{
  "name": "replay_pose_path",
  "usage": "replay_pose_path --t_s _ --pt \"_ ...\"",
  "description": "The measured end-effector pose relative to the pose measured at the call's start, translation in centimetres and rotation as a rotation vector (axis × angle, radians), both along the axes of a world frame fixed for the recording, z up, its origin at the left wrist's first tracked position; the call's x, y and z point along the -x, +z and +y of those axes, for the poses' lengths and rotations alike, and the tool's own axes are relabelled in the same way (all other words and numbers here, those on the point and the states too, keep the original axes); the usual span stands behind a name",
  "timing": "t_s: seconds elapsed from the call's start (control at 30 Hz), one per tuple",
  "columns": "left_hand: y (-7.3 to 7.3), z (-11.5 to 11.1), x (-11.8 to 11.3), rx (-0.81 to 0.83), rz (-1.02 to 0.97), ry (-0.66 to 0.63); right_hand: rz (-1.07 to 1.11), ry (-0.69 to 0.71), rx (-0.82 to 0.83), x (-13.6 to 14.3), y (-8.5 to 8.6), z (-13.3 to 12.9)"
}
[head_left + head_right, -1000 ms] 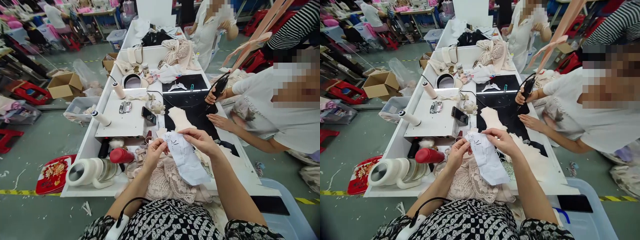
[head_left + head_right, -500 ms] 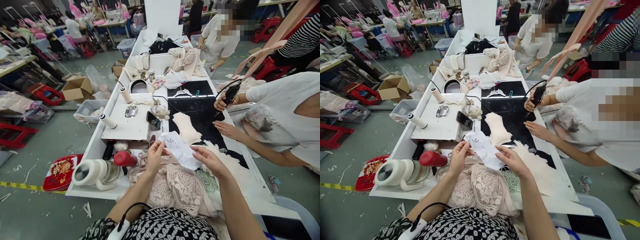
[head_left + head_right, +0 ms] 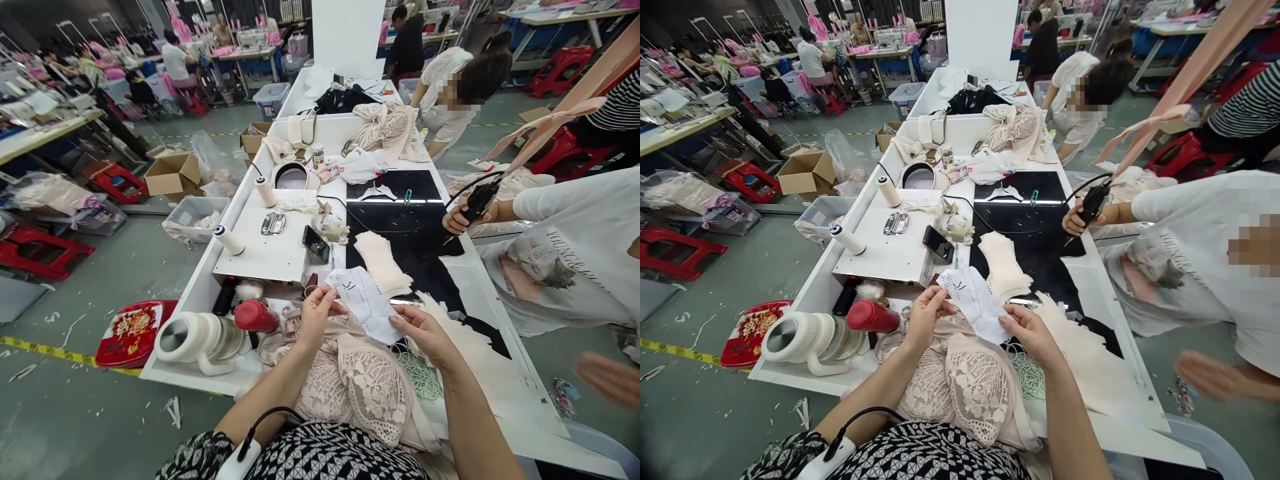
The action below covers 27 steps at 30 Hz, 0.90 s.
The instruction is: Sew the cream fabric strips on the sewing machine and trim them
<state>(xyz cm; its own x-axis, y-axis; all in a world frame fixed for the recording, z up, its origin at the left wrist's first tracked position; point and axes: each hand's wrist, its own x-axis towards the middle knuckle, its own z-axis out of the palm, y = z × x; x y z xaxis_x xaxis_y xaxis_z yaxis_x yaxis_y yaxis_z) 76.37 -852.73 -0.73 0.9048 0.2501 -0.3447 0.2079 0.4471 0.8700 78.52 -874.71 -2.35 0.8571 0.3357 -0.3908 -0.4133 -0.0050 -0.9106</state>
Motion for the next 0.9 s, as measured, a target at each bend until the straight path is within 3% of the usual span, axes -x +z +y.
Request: replay_pose_path --t_s 0.17,0.33,0.4,0.53,0.63,0.9 --pt "-0.1 0.1 -0.9 0.004 0.017 0.005 -0.046 0.012 -0.011 -1.1 -0.8 -0.3" --pt "0.4 -0.2 -0.1 -0.052 0.073 -0.017 -0.231 -0.092 0.031 -0.4 1.1 0.4" --pt "0.4 -0.7 -0.3 -0.053 0.06 -0.001 -0.207 -0.184 0.052 -0.6 1.4 0.5" --pt "0.0 -3.0 -1.5 -0.086 0.105 -0.157 -0.304 -0.185 -0.037 -1.4 0.1 -1.0" --pt "0.2 -4.5 -0.8 -0.15 0.153 -0.256 -0.394 -0.172 -0.011 -0.1 0.0 -1.3" --pt "0.7 -5.4 -0.2 -0.118 0.096 -0.295 -0.429 -0.226 0.136 2.3 0.9 -2.4"
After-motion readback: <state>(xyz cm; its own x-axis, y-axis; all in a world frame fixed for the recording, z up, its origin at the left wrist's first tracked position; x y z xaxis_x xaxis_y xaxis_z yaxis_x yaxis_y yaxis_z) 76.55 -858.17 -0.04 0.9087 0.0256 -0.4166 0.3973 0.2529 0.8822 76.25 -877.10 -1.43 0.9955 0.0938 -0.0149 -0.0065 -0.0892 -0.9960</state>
